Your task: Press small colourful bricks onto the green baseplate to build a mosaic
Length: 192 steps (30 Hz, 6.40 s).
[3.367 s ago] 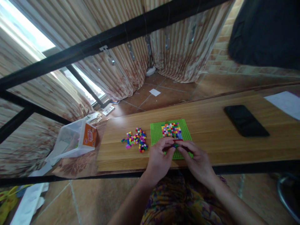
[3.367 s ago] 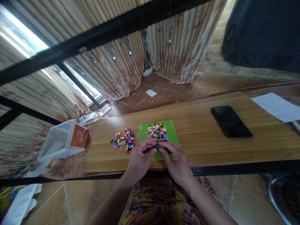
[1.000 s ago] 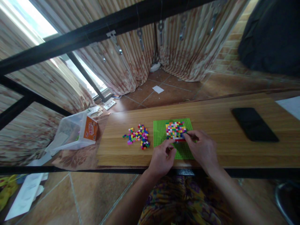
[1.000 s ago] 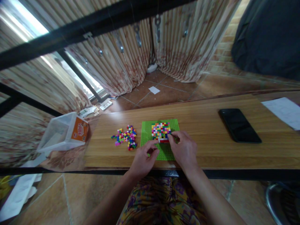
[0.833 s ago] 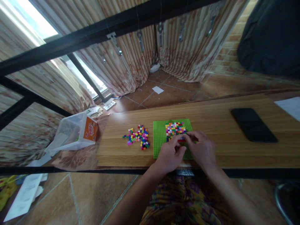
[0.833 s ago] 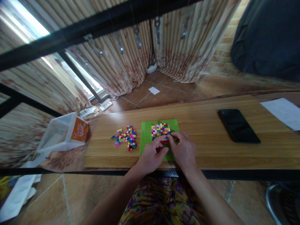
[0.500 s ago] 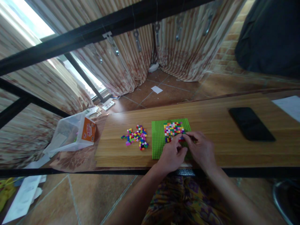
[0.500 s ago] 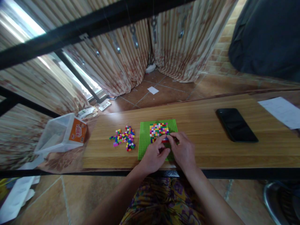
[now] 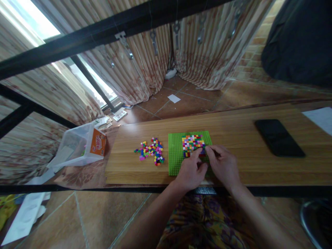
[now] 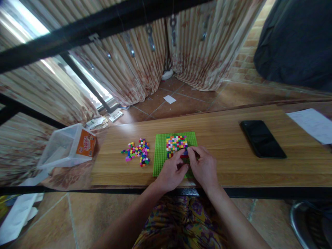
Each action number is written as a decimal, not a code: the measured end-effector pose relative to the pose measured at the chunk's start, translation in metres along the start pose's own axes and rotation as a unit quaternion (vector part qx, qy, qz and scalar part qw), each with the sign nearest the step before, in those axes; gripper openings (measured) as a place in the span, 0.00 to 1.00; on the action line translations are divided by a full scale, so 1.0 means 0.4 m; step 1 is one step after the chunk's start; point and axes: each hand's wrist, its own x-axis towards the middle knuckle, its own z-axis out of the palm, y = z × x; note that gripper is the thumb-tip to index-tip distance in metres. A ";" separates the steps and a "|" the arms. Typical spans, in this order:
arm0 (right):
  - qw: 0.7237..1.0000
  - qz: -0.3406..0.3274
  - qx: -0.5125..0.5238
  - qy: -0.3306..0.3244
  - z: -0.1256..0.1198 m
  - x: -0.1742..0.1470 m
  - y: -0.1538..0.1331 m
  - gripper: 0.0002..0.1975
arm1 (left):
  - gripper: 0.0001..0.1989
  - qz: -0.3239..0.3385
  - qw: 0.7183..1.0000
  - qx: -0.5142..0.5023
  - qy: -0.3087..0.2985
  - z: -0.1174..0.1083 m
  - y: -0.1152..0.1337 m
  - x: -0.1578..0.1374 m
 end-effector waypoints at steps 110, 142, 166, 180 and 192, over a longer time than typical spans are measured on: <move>0.987 -0.153 -0.032 -0.038 -0.029 0.024 -0.004 0.13 | 0.25 -0.067 0.973 -0.207 0.081 0.002 0.024 -0.039; 0.971 0.162 0.178 -0.009 0.027 0.043 0.006 0.14 | 0.27 -0.022 0.994 -0.097 0.044 0.032 0.018 -0.010; 0.969 0.158 0.187 0.006 0.024 0.017 0.048 0.16 | 0.25 0.009 0.995 -0.019 0.094 0.003 -0.010 -0.095; 0.980 0.130 0.149 0.022 0.005 -0.020 0.028 0.14 | 0.05 -0.142 0.904 0.305 0.263 -0.212 -0.127 -0.196; 0.980 0.081 0.167 -0.077 0.015 -0.102 -0.050 0.14 | 0.04 -0.092 0.974 0.038 0.205 -0.162 -0.079 -0.182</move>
